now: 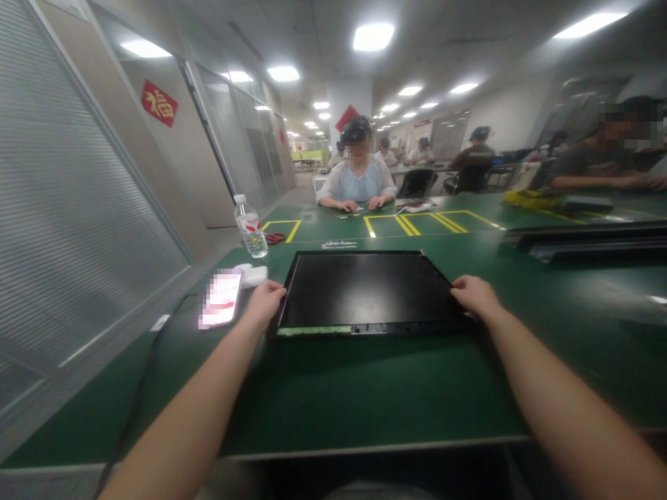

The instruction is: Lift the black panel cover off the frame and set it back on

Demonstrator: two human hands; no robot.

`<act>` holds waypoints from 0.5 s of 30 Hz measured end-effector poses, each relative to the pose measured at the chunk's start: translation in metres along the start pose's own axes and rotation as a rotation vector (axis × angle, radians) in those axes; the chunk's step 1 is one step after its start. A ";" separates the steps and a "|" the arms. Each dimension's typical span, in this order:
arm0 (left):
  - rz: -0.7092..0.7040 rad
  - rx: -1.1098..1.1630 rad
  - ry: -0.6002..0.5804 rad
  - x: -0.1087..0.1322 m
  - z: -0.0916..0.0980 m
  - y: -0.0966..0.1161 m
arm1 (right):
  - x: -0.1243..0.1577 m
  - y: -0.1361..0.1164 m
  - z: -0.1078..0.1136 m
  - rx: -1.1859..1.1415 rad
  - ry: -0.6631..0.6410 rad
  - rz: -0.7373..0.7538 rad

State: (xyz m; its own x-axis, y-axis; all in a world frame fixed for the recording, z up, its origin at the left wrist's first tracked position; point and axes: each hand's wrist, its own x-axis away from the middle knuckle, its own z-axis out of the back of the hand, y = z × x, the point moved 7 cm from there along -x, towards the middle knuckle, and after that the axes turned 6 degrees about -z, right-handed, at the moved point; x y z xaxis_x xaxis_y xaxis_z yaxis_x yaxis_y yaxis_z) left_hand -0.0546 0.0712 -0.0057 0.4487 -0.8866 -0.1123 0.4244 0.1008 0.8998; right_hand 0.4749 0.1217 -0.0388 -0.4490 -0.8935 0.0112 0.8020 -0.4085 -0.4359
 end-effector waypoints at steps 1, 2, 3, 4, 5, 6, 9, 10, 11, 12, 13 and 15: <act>0.027 0.042 0.004 0.001 -0.001 -0.001 | 0.000 0.000 0.000 0.002 0.005 0.003; 0.060 0.083 0.004 0.001 -0.002 -0.003 | 0.000 -0.001 0.000 0.002 0.004 0.004; 0.098 0.126 -0.002 0.001 -0.003 -0.005 | 0.001 0.000 0.000 0.000 0.001 0.001; 0.142 0.173 -0.011 0.001 -0.005 -0.007 | 0.001 0.000 0.000 -0.002 -0.002 -0.002; 0.186 0.228 -0.019 0.001 -0.008 -0.010 | 0.000 0.000 0.000 -0.002 -0.003 -0.004; 0.227 0.289 -0.025 0.001 -0.010 -0.012 | 0.000 0.000 0.000 0.001 -0.004 -0.003; 0.311 0.459 -0.043 0.000 -0.017 -0.017 | -0.001 -0.001 -0.001 0.024 0.002 0.003; 0.325 0.500 -0.056 -0.001 -0.019 -0.018 | -0.001 -0.001 -0.001 0.030 0.003 0.006; 0.332 0.532 -0.078 -0.001 -0.021 -0.019 | -0.001 -0.001 -0.001 0.036 0.003 0.008; 0.336 0.555 -0.104 -0.001 -0.023 -0.019 | -0.001 -0.001 -0.001 0.039 0.003 0.010; 0.336 0.572 -0.131 -0.001 -0.025 -0.019 | -0.002 -0.001 -0.001 0.042 0.005 0.013; 0.334 0.601 -0.181 0.000 -0.027 -0.018 | -0.001 -0.002 -0.001 0.050 0.005 0.016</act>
State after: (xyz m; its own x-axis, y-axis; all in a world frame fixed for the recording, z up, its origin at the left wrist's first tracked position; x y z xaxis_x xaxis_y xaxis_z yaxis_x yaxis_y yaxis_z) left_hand -0.0408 0.0816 -0.0335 0.3195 -0.9180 0.2348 -0.2435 0.1600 0.9566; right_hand 0.4737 0.1238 -0.0395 -0.4379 -0.8990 0.0005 0.8274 -0.4032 -0.3909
